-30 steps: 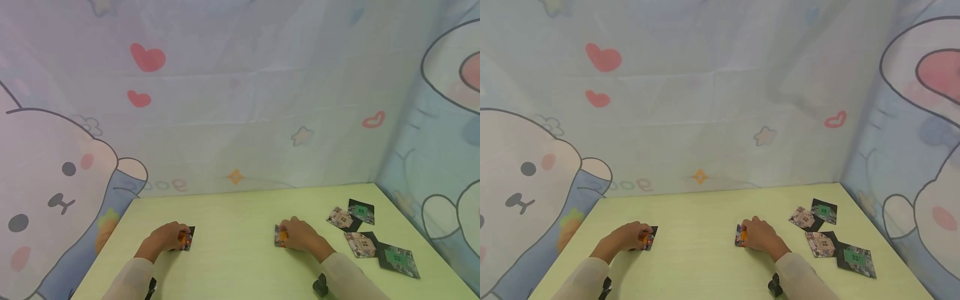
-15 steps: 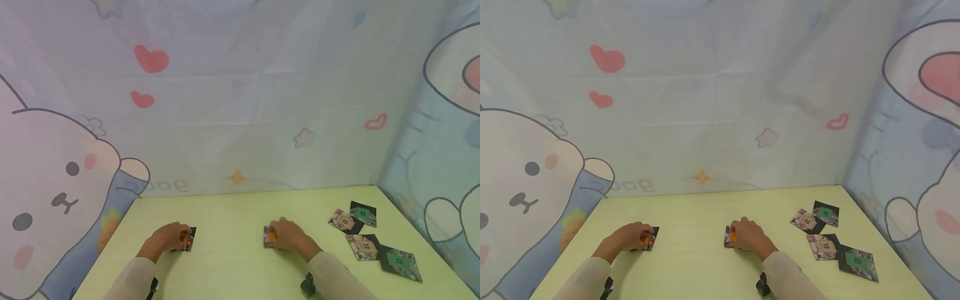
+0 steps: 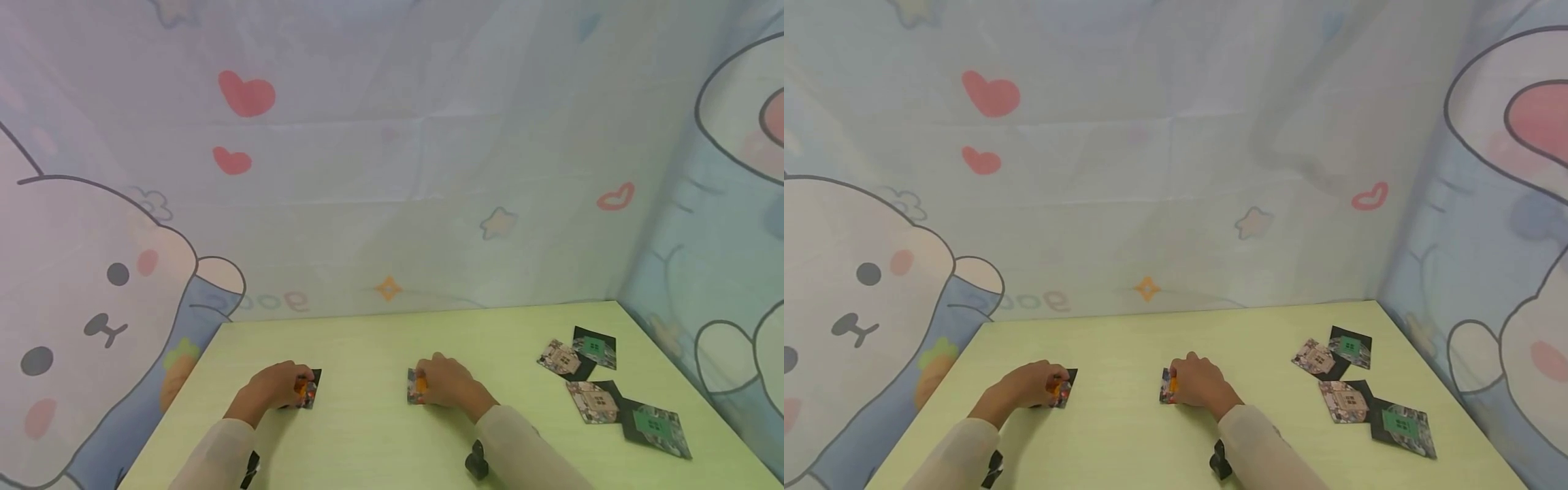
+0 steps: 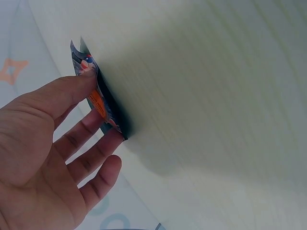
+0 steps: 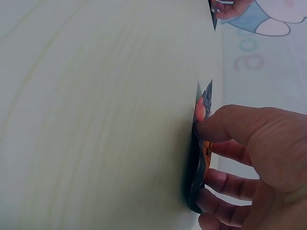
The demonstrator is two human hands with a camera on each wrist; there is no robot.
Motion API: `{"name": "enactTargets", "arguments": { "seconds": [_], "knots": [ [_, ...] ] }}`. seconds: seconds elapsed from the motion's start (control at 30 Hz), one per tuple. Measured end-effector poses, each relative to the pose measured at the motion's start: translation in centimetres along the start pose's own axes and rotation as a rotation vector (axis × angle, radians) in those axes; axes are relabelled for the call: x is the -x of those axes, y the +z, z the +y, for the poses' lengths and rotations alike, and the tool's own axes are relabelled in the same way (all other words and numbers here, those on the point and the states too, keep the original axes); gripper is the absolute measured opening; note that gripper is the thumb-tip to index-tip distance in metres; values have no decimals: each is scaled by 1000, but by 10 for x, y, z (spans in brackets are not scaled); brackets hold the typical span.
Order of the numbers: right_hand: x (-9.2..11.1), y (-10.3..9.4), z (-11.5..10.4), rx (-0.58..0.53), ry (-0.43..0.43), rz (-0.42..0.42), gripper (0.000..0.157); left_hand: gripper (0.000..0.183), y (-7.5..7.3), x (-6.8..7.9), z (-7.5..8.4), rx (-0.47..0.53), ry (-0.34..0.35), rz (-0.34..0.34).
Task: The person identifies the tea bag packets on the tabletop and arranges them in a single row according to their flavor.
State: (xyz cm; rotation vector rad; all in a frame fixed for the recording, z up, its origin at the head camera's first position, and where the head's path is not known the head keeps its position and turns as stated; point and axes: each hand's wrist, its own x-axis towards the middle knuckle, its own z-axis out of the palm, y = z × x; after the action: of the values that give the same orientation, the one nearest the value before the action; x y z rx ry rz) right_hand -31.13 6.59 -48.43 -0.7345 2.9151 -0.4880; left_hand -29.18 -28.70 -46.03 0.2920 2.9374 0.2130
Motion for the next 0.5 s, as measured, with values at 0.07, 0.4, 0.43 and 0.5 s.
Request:
{"name": "enactTargets", "arguments": {
  "seconds": [0.07,0.4,0.43,0.5],
  "knots": [
    [-2,0,-5,8,-6,0,40,39,-1,0,0,2,-2,-3],
    [-19,12,-26,30,-13,1,42,38,0,-2,0,-14,-15,-5],
    [-20,13,-28,34,-12,-1,42,38,1,-2,0,-15,-14,-4],
    [-22,15,-33,41,-9,-8,41,38,2,-2,0,-15,-14,-3]
  ]
}}
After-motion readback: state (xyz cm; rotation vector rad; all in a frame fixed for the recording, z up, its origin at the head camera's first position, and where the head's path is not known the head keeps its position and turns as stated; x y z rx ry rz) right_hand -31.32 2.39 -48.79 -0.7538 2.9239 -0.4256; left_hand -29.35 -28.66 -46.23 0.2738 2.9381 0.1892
